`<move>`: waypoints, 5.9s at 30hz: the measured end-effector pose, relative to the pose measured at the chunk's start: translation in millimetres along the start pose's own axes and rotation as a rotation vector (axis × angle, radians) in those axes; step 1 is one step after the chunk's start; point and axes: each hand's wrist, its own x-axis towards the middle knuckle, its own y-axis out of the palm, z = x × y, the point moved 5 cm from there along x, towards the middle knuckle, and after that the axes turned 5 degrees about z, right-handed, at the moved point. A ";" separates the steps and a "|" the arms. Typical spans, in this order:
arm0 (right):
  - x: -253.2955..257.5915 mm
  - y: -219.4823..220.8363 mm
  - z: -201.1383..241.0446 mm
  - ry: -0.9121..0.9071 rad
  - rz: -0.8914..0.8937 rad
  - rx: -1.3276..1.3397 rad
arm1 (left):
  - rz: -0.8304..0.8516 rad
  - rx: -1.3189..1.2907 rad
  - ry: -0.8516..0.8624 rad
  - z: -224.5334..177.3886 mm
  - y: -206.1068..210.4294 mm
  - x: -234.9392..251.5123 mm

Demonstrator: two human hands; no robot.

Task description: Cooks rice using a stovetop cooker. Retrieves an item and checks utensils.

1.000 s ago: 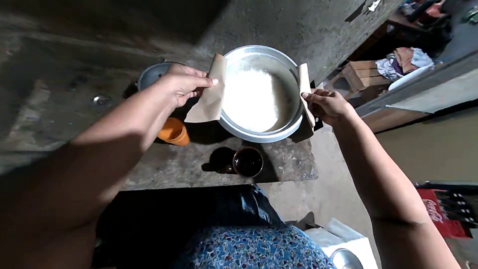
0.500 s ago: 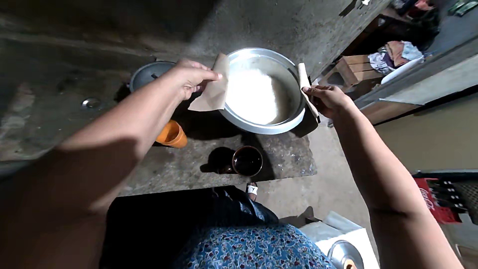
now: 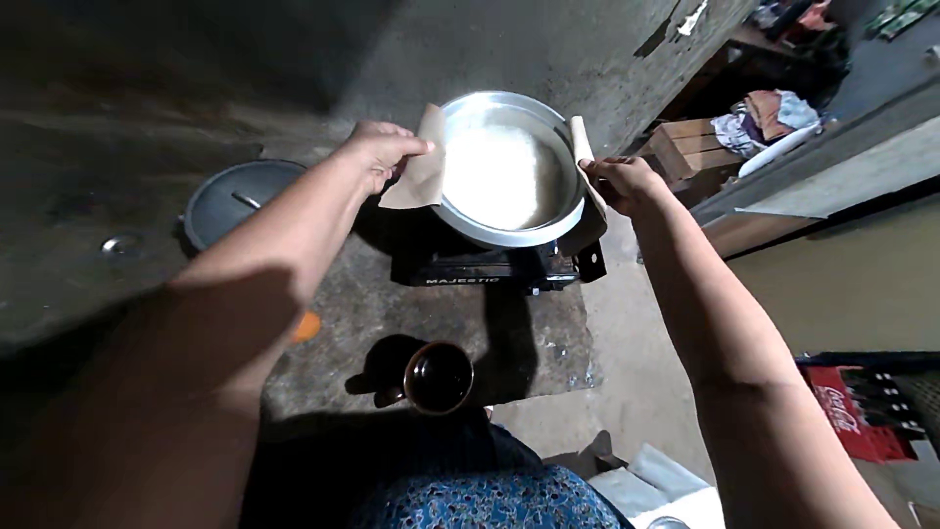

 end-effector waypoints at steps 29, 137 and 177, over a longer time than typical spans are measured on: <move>-15.0 11.1 -16.2 -0.071 -0.039 0.008 | -0.129 0.773 0.188 -25.7 9.7 -45.5; -439.1 24.4 -364.2 0.662 -0.264 0.342 | 0.411 0.014 0.650 52.2 119.3 -269.7; 5.7 2.3 24.2 -0.125 -0.179 -0.569 | -0.282 0.383 0.018 13.0 -1.9 -35.8</move>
